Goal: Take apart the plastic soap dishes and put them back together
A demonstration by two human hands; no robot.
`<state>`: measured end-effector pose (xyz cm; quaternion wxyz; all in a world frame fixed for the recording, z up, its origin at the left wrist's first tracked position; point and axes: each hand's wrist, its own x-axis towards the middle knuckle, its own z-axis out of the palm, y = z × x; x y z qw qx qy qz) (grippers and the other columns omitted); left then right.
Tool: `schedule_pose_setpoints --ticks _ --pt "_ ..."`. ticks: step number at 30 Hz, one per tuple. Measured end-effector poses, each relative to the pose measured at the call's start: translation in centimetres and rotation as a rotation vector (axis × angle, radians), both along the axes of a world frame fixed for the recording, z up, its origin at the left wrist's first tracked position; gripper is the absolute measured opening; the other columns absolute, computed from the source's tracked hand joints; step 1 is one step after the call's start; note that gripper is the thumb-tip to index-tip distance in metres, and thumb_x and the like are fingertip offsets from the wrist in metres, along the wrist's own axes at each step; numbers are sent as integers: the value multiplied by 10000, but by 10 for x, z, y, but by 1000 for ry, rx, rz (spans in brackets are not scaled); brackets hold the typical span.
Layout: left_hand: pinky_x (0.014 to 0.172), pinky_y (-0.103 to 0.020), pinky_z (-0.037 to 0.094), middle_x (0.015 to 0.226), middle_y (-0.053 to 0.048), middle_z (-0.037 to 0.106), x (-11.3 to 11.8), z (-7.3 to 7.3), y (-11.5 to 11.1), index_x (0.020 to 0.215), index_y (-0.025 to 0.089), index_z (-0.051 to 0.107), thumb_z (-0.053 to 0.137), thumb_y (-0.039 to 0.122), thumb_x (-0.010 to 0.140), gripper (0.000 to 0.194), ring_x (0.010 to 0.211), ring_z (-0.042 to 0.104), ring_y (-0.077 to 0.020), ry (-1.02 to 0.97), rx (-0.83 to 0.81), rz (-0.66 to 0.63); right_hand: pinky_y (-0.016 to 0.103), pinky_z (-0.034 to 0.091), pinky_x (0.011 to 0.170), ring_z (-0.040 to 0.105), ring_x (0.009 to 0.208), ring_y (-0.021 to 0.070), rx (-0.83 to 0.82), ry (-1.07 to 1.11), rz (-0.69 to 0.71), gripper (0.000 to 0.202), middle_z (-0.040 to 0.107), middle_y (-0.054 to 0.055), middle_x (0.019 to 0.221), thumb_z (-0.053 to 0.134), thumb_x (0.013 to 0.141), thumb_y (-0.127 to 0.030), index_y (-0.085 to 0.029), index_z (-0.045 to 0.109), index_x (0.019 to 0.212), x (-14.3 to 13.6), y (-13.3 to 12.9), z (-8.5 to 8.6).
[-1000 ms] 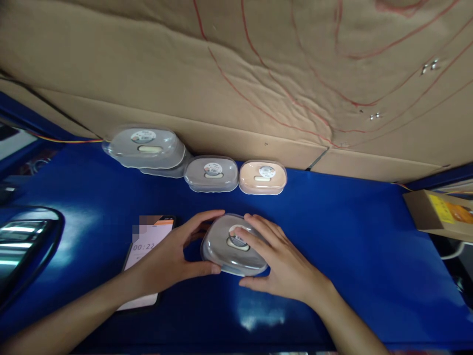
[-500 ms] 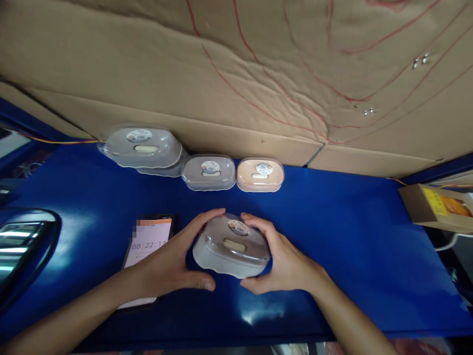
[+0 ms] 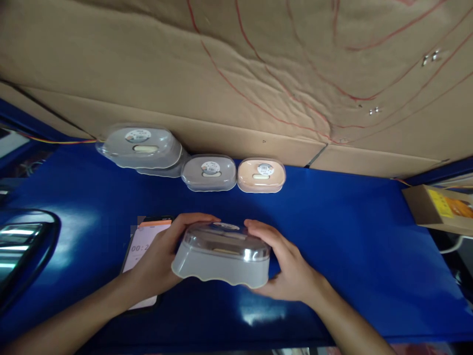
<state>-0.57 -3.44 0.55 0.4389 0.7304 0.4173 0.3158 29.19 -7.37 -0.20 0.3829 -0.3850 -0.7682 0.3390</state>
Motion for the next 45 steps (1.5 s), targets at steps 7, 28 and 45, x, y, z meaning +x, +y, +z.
schedule_pose_setpoints --ticks 7,28,45 --pt "905 -341 623 1269 -22 780 -4 4 3 1372 318 522 777 232 851 587 1102 795 -254 41 48 -75 434 660 1069 737 1307 304 74 -24 -40 826 709 107 1488 873 864 -265 -308 499 1599 -2 -1 5" --pt "1242 -505 483 1656 -95 459 3 -1 2 1614 407 421 742 74 905 847 1484 565 -328 98 -80 -260 597 428 1272 330 1643 397 -219 -287 84 1081 299 168 1778 896 850 -540 -353 262 1705 16 3 25" --pt "1299 -556 400 1718 -116 352 -6 13 22 1652 366 313 611 304 1083 646 1597 402 -327 314 319 -24 640 381 1279 457 1563 381 -56 -489 -312 719 454 141 1637 776 922 -594 -323 470 1513 136 39 16"
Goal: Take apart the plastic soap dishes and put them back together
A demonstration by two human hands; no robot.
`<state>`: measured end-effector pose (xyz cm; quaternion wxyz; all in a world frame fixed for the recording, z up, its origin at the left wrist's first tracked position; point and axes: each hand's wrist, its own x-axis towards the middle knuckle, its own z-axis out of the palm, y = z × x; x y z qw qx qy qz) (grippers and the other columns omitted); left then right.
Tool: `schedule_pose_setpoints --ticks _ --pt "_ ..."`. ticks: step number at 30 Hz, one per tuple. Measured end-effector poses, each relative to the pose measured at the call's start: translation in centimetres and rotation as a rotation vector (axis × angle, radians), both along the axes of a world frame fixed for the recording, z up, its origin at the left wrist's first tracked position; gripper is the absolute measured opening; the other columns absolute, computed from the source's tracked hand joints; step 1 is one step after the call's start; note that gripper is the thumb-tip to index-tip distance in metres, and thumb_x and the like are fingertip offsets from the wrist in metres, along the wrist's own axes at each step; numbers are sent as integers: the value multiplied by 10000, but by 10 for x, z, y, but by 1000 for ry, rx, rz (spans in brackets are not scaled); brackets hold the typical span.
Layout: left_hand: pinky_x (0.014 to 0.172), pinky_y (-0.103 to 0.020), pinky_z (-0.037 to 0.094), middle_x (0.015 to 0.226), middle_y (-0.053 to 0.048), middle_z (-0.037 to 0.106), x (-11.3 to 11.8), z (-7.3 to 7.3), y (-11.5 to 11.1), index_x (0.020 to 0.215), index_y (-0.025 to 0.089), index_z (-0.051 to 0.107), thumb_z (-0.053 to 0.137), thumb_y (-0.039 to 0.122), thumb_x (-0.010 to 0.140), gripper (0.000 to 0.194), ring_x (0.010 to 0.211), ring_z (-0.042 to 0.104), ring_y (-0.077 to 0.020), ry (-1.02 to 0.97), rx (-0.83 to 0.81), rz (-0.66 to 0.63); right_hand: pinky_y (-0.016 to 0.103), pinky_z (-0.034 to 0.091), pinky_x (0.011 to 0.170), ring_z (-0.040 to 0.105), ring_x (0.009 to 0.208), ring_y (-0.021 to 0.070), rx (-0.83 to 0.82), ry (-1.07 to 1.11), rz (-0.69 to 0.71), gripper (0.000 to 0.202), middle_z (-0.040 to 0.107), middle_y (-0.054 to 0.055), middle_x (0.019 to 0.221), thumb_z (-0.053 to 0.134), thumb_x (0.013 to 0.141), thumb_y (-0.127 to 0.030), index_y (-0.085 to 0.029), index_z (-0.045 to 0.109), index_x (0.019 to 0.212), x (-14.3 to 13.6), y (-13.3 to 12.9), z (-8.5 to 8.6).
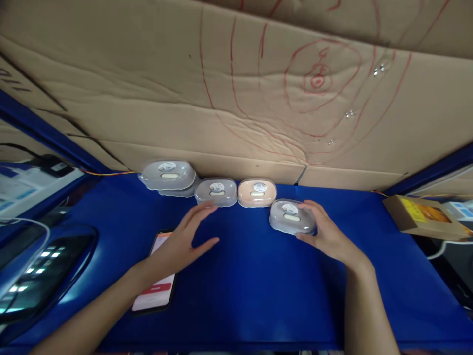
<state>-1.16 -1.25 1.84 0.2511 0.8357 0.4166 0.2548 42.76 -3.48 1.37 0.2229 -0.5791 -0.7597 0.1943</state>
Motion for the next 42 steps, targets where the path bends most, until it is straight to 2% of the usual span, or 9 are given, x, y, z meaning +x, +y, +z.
schedule_pose_setpoints --ticks 5,12,16,22,24,26,30,35,42 --pt "1291 -615 356 1743 -202 312 -8 11 37 1650 248 341 563 304 1101 595 1618 351 -403 251 267 86 646 410 1249 433 1579 402 102 -118 -80 712 505 168 1634 703 946 -578 -283 453 1543 24 19 -24" --pt "1274 -674 333 1693 -244 389 3 -8 77 1571 202 442 705 277 992 640 1591 373 -466 398 271 78 768 362 1180 375 1571 491 251 -255 -337 658 348 201 1753 571 989 -396 -266 457 1624 5 29 -41" --pt "1242 -704 333 1485 -226 532 0 -5 67 1415 189 587 681 246 983 445 1494 462 -459 405 279 84 717 431 1137 466 1490 481 293 -319 -405 598 443 214 1691 553 1010 -389 -237 517 1587 -10 30 -41" --pt "1023 -564 580 1423 -145 511 -7 5 27 1365 266 631 816 302 898 503 1201 659 -368 408 184 -23 736 383 1174 424 1520 499 362 -334 -474 643 412 264 1687 551 1055 -484 -167 469 1609 -42 25 -29" --pt "1050 -550 575 1445 -139 518 -2 5 14 1382 271 626 873 325 860 580 1258 636 -379 395 158 -66 670 375 1229 409 1564 427 364 -299 -358 646 418 204 1706 541 1077 -515 -240 411 1648 -66 14 -19" --pt "1124 -573 532 1508 -157 506 4 3 3 1471 268 572 915 343 838 723 1369 570 -406 356 128 -131 626 360 1270 378 1608 365 290 -160 -24 699 403 163 1734 564 1084 -514 -300 306 1698 -96 -1 -11" --pt "1209 -643 443 1633 -181 446 6 -5 -9 1621 295 421 955 451 811 982 1510 436 -443 242 16 -232 595 419 1254 395 1604 377 119 -44 387 966 383 169 1749 768 937 -637 -304 294 1710 -145 -26 -11" --pt "1203 -611 464 1622 -136 483 -6 -13 -8 1680 373 313 994 402 758 1147 1483 487 -404 149 -154 -279 517 480 1233 478 1554 344 127 -2 461 778 491 181 1665 800 944 -538 -253 498 1602 -153 -30 -28" --pt "1208 -587 469 1617 -111 489 -4 -21 -9 1673 411 327 994 257 713 1179 1473 517 -388 100 -248 -269 467 522 1210 533 1506 342 185 -2 460 802 517 205 1608 857 892 -523 -213 521 1551 -150 -31 -30"
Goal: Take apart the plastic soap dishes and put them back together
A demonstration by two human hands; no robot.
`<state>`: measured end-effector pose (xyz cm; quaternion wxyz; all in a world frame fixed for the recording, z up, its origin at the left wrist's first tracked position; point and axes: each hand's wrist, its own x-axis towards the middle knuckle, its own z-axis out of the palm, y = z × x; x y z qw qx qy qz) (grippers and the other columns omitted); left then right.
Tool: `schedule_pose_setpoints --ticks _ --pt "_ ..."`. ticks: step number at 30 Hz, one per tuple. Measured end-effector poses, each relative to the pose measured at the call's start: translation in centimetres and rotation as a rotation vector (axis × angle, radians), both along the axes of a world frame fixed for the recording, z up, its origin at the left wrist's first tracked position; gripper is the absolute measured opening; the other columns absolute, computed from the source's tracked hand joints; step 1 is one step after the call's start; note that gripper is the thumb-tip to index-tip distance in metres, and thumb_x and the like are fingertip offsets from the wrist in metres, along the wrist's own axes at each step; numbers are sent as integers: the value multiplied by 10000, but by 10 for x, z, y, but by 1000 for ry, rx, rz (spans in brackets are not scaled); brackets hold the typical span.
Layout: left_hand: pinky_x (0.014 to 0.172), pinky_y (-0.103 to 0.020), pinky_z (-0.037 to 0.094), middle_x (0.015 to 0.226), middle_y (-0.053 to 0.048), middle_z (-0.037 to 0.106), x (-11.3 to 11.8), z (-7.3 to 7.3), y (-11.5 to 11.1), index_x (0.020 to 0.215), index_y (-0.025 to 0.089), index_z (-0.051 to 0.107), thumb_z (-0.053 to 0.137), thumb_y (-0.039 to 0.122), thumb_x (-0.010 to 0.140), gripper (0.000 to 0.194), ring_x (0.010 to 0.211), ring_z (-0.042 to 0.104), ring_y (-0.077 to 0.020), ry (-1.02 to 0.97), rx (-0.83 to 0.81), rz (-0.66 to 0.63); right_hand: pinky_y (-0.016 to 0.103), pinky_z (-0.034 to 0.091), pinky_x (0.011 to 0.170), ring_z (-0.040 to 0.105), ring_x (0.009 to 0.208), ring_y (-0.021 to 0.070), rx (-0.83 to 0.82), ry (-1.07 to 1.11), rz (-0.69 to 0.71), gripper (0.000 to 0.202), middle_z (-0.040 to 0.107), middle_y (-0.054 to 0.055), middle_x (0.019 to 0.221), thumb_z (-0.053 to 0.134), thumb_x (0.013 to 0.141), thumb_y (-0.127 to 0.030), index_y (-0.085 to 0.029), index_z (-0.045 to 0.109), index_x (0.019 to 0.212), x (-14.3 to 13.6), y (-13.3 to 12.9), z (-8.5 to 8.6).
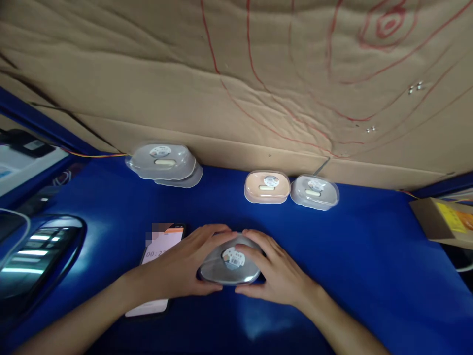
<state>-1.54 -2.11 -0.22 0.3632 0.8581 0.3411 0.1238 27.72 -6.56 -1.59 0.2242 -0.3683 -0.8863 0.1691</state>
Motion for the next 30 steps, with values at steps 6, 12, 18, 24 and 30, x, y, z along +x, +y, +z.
schedule_pose_setpoints --ticks 6,12,18,24,30 --pt "1211 -580 472 1629 -112 490 -1 -1 -3 1691 407 309 1022 312 676 1244 1478 518 -391 -37 -53 -7 438 541 1186 574 1453 322 5 96 8 743 548 190 1536 852 882 -494 -216 539 1496 -1 -1 0" --pt "1199 -557 489 1616 -111 515 0 0 -4 1693 399 318 1025 331 676 1240 1458 543 -383 -54 -37 -14 461 552 1165 586 1431 345 -34 155 0 794 534 177 1522 867 840 -529 -253 522 1500 0 0 0" --pt "1159 -613 510 1603 -136 515 2 -3 -1 1688 417 318 1059 400 630 1292 1437 552 -417 -21 -20 -25 474 546 1174 576 1454 359 -111 176 -12 822 532 168 1549 878 834 -550 -288 511 1523 1 0 -1" --pt "1179 -572 509 1585 -117 541 2 3 0 1623 373 427 1020 390 691 1105 1434 567 -395 -29 -3 0 566 465 1246 408 1598 409 -231 104 -40 1183 322 204 1742 929 755 -649 -312 289 1692 4 -2 -5" --pt "1180 -548 517 1585 -122 539 1 5 0 1589 347 431 999 402 705 1052 1425 581 -389 -85 -21 43 617 403 1283 236 1676 404 -299 145 -87 1407 135 210 1824 971 751 -553 -343 -2 1746 8 2 -6"
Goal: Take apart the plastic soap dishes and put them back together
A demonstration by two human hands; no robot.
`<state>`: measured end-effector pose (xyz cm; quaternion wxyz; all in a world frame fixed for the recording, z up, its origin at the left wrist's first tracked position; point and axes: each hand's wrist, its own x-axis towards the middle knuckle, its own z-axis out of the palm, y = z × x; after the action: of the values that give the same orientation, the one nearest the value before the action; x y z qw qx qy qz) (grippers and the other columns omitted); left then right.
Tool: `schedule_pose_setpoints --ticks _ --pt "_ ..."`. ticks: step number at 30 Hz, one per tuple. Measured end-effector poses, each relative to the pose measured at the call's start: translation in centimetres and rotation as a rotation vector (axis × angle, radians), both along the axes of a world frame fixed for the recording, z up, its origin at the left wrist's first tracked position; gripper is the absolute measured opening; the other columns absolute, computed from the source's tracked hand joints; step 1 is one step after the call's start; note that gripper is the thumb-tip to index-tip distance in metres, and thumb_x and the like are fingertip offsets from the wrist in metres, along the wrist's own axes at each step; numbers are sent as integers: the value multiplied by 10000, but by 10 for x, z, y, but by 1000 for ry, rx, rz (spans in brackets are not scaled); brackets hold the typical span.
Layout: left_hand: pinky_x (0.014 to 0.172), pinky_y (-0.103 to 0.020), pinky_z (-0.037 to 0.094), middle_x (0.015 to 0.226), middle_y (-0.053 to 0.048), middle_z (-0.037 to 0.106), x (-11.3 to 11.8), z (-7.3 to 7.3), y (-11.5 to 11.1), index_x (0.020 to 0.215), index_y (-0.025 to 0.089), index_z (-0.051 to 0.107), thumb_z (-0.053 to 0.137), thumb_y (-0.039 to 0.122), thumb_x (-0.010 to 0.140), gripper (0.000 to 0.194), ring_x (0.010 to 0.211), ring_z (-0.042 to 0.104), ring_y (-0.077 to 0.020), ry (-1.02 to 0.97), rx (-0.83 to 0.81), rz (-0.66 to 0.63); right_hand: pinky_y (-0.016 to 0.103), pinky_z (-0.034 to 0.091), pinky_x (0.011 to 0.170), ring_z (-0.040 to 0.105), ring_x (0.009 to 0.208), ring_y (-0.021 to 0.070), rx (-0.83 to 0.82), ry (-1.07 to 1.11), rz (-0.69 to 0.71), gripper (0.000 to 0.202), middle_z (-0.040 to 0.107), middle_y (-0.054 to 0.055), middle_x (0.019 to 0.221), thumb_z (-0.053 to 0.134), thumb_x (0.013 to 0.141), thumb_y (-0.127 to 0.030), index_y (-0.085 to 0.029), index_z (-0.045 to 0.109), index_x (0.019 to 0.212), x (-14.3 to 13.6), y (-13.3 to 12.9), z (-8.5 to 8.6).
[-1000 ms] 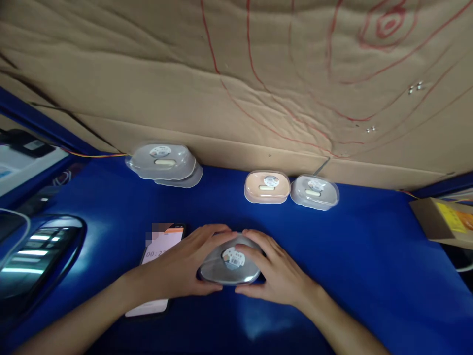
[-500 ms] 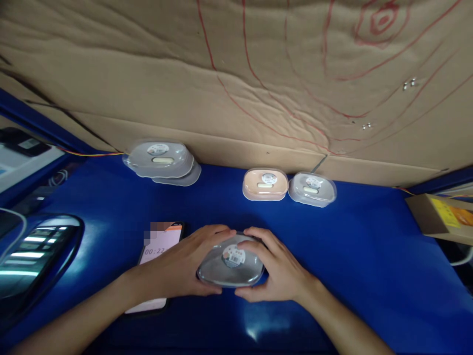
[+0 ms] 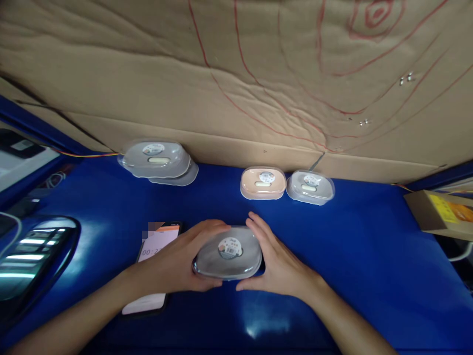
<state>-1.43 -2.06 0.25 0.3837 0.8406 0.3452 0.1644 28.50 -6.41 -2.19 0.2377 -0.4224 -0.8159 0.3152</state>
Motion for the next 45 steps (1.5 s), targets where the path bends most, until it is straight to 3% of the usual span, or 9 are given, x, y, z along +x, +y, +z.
schedule_pose_setpoints --ticks 7,16,21,30,35,40,45 --pt "1171 -515 519 1545 -119 560 0 5 3 1558 330 435 976 403 729 993 1383 611 -359 -88 -35 42 628 425 1269 386 1615 412 -117 33 -34 1422 292 218 1782 977 763 -501 -354 -39 1748 1 0 4" --pt "1088 -470 573 1472 -95 634 0 14 3 1512 312 477 945 495 741 920 1267 691 -333 -89 -124 110 608 442 1269 373 1622 404 -124 -2 -18 1393 296 197 1783 982 766 -381 -358 -3 1750 -2 -1 3" --pt "1124 -478 544 1490 -83 609 2 12 3 1507 335 474 953 423 762 890 1317 647 -325 -105 -54 79 632 411 1280 321 1644 406 -101 -11 -19 1425 245 207 1801 977 775 -327 -365 -66 1746 -2 0 1" --pt "1123 -474 552 1480 -98 599 -8 14 10 1530 328 447 912 442 817 859 1325 648 -327 -132 49 120 643 393 1284 266 1662 389 -84 2 -22 1435 70 180 1841 925 837 -259 -389 -201 1717 1 1 5" --pt "1111 -471 567 1467 -103 607 -13 10 16 1525 311 450 862 507 859 808 1324 654 -335 -96 220 258 660 428 1260 356 1629 398 -116 -16 -17 1397 121 179 1836 914 861 -322 -399 -184 1722 5 2 5" --pt "1157 -506 534 1481 -118 606 -7 7 18 1514 294 431 866 411 871 785 1390 612 -352 7 290 302 658 405 1278 330 1639 406 -106 -55 -3 1375 151 182 1831 920 850 -322 -369 -125 1742 6 2 3" --pt "1112 -504 561 1475 -97 618 -6 7 19 1487 312 455 873 413 873 749 1349 641 -358 106 332 405 647 366 1304 257 1670 383 -61 -115 28 1302 169 163 1832 889 875 -290 -362 -71 1752 6 2 5"
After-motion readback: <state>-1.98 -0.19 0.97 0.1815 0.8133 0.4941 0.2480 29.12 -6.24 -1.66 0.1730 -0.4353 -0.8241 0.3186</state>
